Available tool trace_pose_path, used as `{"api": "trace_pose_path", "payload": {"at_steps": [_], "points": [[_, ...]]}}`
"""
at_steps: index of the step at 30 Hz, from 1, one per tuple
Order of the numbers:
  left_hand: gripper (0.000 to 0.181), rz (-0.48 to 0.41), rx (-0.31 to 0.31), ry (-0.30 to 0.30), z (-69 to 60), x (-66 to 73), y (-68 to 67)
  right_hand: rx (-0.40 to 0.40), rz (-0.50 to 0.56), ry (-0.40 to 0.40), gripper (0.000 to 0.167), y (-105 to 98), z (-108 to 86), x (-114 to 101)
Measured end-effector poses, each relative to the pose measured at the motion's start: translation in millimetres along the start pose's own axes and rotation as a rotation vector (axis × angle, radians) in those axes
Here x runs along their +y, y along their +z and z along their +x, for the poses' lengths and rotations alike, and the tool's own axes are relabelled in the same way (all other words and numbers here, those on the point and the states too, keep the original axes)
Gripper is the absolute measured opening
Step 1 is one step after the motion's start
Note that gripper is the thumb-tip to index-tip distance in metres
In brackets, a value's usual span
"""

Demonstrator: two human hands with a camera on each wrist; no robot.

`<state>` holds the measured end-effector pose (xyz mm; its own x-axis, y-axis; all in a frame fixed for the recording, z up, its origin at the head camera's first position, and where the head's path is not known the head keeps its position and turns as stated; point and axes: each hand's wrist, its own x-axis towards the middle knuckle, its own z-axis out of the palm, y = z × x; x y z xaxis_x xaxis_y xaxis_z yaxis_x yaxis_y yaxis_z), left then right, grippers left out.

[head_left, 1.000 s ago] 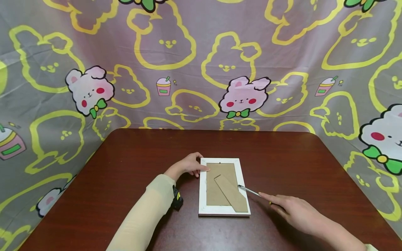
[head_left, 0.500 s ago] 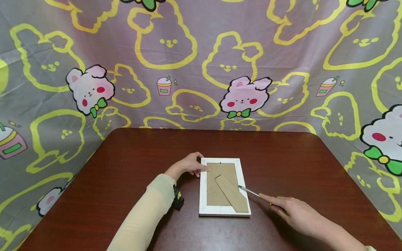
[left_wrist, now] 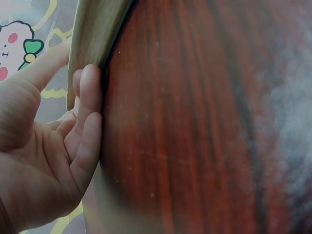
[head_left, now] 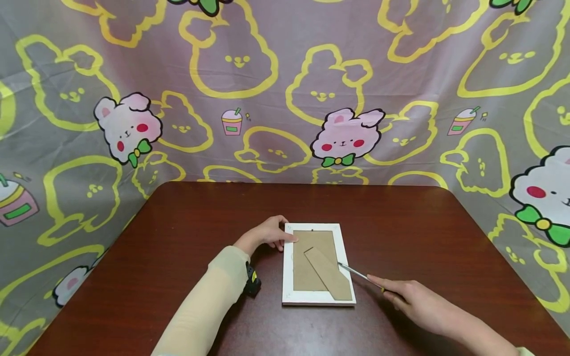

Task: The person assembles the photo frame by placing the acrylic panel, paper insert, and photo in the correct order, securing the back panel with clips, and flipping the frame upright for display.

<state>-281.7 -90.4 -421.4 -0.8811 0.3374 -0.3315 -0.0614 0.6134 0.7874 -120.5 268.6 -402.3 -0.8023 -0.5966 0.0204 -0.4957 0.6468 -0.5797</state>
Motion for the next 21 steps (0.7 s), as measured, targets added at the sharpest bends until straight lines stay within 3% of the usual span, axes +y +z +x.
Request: {"api": "trace_pose_path", "payload": {"at_steps": [12, 16, 21], "points": [[0.063, 0.013, 0.005, -0.004, 0.1, 1.7, -0.1, 0.006, 0.015, 0.003, 0.043, 1.1, -0.3, -0.5], [0.063, 0.013, 0.0, -0.004, -0.3, 3.0, 0.6, 0.002, -0.067, 0.009, 0.043, -1.4, 1.6, -3.7], [0.061, 0.007, 0.008, -0.005, 1.4, 0.0, 2.7, 0.018, -0.181, -0.051, 0.046, -4.8, 4.0, -7.1]]}}
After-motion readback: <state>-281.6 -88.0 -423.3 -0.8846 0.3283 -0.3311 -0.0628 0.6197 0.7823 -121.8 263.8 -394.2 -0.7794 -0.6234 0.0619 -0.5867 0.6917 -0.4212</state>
